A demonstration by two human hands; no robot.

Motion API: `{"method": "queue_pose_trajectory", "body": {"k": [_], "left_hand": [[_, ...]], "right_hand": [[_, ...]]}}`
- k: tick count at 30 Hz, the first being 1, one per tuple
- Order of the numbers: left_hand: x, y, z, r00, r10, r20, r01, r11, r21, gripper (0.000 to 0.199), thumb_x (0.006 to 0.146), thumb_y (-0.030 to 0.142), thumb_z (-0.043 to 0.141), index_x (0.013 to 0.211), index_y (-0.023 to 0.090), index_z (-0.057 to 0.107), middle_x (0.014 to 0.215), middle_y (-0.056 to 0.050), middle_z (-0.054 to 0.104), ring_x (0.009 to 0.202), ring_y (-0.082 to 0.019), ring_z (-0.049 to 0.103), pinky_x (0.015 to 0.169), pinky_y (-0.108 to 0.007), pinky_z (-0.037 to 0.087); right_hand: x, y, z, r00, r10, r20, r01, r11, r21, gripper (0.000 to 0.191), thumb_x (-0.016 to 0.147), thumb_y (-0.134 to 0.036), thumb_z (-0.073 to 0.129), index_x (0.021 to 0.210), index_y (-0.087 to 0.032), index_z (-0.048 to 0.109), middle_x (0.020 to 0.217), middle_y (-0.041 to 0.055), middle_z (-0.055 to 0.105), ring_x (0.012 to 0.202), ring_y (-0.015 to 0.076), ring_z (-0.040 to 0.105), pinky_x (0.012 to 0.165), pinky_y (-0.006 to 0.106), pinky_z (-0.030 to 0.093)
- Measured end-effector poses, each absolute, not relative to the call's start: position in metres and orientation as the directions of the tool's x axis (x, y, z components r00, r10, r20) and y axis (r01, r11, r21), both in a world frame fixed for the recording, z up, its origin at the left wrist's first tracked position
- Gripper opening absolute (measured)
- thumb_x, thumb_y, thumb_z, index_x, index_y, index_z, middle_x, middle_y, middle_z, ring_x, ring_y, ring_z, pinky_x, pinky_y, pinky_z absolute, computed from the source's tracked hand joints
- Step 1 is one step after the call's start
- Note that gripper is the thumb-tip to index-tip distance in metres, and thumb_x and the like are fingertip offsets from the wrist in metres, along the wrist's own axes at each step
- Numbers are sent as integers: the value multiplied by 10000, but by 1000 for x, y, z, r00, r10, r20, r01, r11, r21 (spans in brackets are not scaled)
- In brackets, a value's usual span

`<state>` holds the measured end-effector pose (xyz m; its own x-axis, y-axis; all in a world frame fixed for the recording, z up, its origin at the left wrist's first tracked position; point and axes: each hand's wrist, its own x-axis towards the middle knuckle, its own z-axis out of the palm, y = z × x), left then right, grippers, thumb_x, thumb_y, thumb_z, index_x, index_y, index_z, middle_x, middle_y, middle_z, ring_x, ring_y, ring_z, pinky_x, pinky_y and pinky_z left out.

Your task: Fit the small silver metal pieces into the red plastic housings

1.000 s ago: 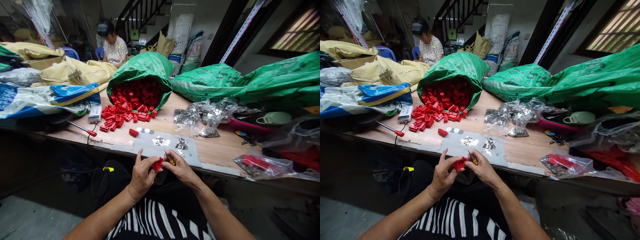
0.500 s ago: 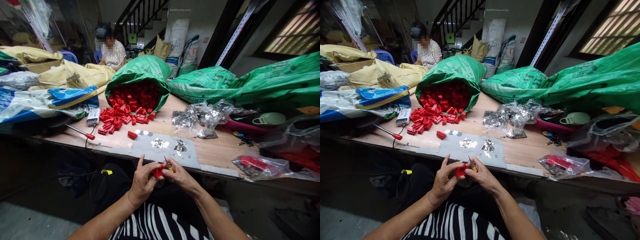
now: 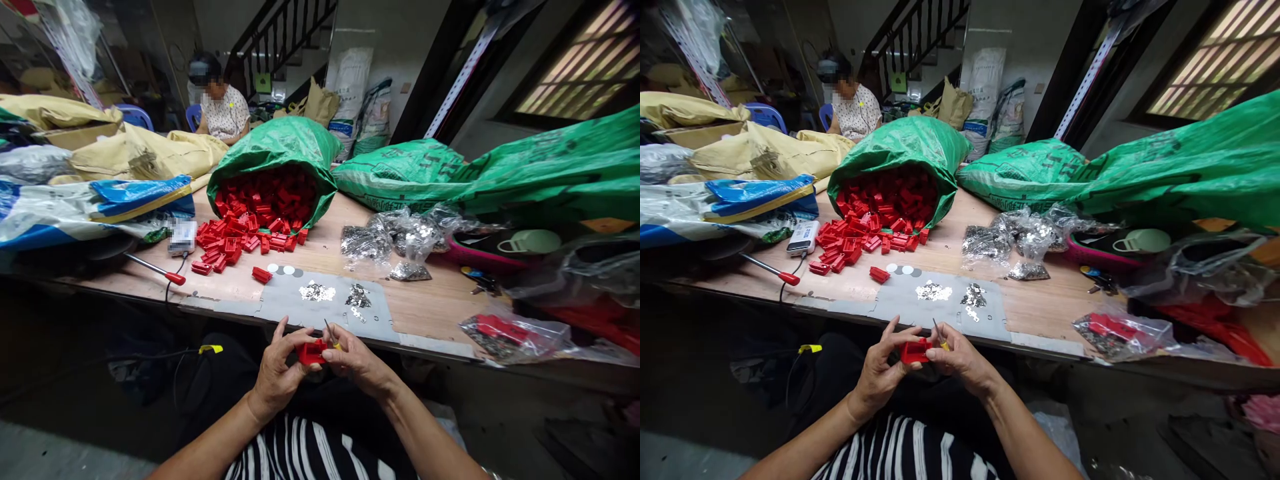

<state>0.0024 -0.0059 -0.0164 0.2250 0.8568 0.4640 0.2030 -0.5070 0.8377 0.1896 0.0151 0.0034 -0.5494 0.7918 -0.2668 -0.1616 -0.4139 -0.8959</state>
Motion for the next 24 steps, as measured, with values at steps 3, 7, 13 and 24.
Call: {"method": "queue_pose_trajectory", "body": {"k": [3,7,13,24], "left_hand": [[1,-5,-17,182,892,414,139,-440,887,267,787,277,686,1045,241,627,1030,-44,739,1092,-247,640,1148,-570,177],[1,-3,-19,17,973,230,-5,-230,973,265,782,309,684,1019,203,628,1068,-78,714,1037,-241,656,1003,-441,447],[1,0,-23,-105,989,102,-124,-115,986,308,767,315,699,1035,195,606,1002,-44,701,900,-174,673,848,-292,523],[1,0,-25,-80,992,95,-96,-103,990,309,767,333,690,1032,193,614,995,-48,698,900,-189,674,849,-311,530]], "right_hand": [[184,15,2,-581,765,-276,-212,-470,-857,452,682,-432,764,859,-215,409,670,-82,388,472,35,249,436,185,169],[184,30,5,-575,773,-268,-51,-362,-931,419,741,-498,691,974,-216,487,638,-83,419,445,44,281,427,182,202],[207,83,21,-175,980,91,741,192,-643,123,848,-278,548,914,-194,611,928,46,650,863,187,583,758,303,416],[177,136,23,-235,971,36,906,233,-353,116,870,-230,530,899,-215,641,962,41,683,904,179,594,756,257,381]]}}
